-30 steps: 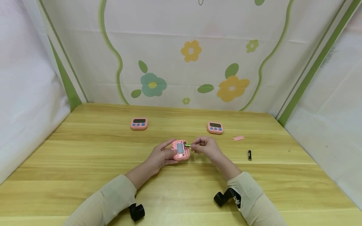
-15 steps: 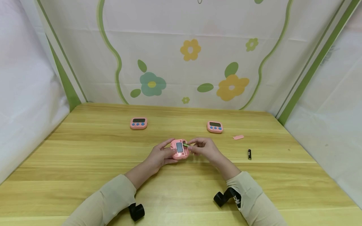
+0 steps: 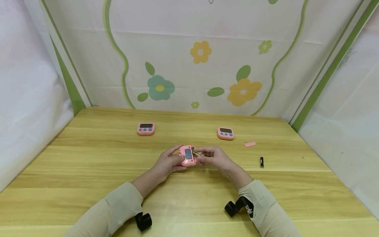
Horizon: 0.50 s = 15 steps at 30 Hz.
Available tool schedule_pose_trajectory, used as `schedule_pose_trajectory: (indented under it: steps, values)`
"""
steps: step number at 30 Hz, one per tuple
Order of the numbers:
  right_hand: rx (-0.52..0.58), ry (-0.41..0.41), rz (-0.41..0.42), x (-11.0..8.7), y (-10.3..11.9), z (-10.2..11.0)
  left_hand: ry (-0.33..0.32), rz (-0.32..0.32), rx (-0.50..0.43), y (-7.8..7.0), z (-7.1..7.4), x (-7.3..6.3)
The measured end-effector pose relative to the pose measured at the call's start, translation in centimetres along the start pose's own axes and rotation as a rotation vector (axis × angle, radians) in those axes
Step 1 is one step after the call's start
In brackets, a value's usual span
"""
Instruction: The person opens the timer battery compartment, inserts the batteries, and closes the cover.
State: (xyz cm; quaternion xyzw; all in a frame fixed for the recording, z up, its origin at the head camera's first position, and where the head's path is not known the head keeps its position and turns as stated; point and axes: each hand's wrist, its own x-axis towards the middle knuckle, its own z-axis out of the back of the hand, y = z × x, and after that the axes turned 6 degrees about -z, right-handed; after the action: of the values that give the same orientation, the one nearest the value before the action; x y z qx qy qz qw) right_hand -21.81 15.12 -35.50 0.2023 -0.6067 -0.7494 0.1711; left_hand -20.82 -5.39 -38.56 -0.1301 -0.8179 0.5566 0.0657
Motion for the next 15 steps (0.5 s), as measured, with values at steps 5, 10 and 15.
schedule_pose_trajectory:
  steps: [5, 10, 15]
  values:
    - [0.002, 0.03, -0.004, -0.03, -0.12, 0.21, -0.008, 0.0, -0.004, -0.04, -0.09, 0.01]
    - [-0.027, 0.032, 0.001, 0.11, -0.29, 0.2, -0.016, 0.01, -0.005, -0.18, -0.15, -0.05]
    - [-0.065, 0.003, 0.012, 0.21, -0.35, -0.01, -0.01, 0.016, 0.002, -0.19, -0.11, -0.03]
